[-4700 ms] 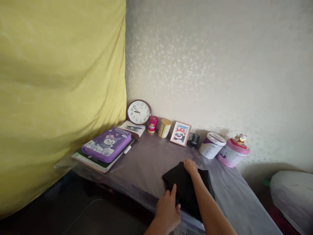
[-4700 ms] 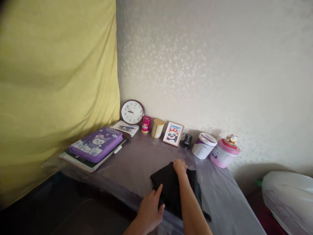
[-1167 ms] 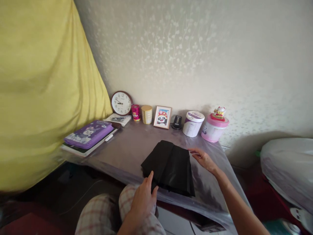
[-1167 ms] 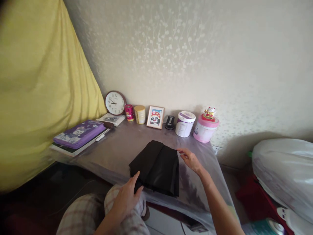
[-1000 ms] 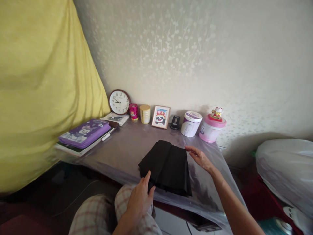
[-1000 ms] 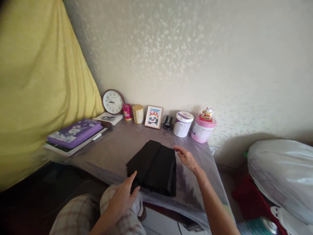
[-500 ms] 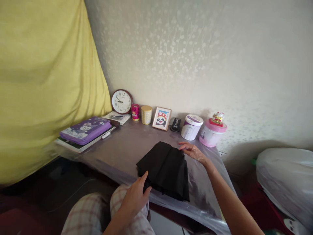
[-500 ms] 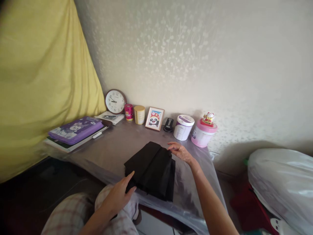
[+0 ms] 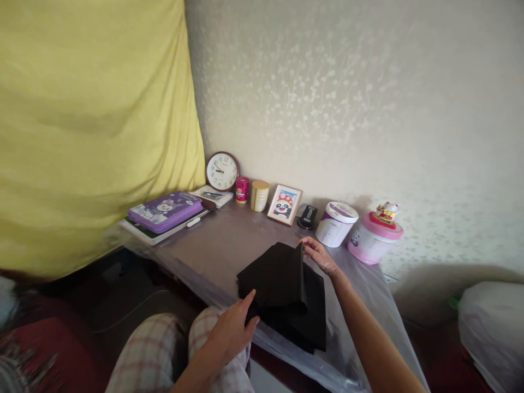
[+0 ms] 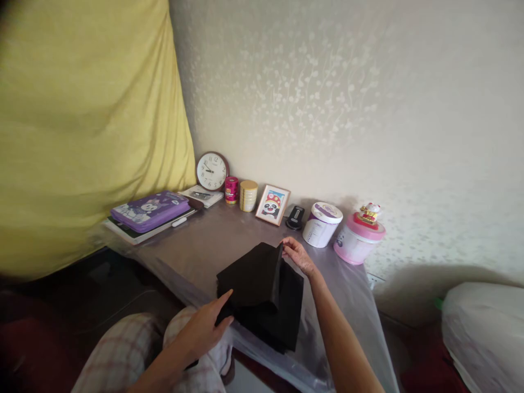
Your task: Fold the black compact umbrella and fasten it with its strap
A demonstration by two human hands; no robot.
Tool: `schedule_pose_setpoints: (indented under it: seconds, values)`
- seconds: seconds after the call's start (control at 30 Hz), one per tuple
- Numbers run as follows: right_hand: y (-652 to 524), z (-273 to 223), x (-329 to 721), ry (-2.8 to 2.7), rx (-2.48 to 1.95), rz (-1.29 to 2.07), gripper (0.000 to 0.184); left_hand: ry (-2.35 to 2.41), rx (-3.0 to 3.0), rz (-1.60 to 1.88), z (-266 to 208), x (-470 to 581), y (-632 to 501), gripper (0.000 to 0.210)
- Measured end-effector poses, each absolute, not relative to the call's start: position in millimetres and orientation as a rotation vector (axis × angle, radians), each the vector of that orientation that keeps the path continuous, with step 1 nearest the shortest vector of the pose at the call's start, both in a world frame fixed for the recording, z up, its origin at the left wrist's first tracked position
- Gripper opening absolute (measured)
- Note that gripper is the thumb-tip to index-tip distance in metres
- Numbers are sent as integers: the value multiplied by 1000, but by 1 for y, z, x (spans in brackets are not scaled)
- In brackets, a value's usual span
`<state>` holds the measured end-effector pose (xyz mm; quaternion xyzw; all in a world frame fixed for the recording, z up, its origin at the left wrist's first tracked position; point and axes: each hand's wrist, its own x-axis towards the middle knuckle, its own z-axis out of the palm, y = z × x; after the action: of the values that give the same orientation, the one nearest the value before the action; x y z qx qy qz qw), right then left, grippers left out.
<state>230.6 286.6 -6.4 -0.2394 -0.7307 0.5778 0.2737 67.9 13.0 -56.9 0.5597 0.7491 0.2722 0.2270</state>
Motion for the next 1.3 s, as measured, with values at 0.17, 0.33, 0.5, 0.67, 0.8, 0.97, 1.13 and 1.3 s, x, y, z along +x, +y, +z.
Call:
schedule_pose_setpoints:
  seconds: [0.17, 0.33, 0.5, 0.67, 0.8, 0.97, 1.13, 1.3]
  values:
    - [293, -8, 228, -2062, -713, 1666, 26, 2069, 1530, 736, -54, 68, 13, 58]
    - [299, -16, 211, -2093, -670, 1495, 26, 2060, 1519, 700, -53, 64, 15, 60]
    - [305, -26, 190, -2243, -730, 1276, 30, 2085, 1525, 647, -51, 64, 16, 59]
    - [310, -35, 184, -2415, -819, 1036, 31, 2126, 1553, 575, -46, 67, 15, 56]
    - [313, -38, 181, -2482, -891, 912, 30, 2160, 1574, 512, -41, 71, 14, 54]
    - [312, -38, 178, -2567, -963, 722, 28, 2190, 1583, 471, -41, 74, 13, 54]
    - [308, -34, 177, -2633, -1035, 569, 23, 2283, 1471, 519, -44, 79, 12, 61]
    - [301, -29, 172, -2669, -1084, 442, 16, 2333, 1522, 640, -41, 86, 10, 76]
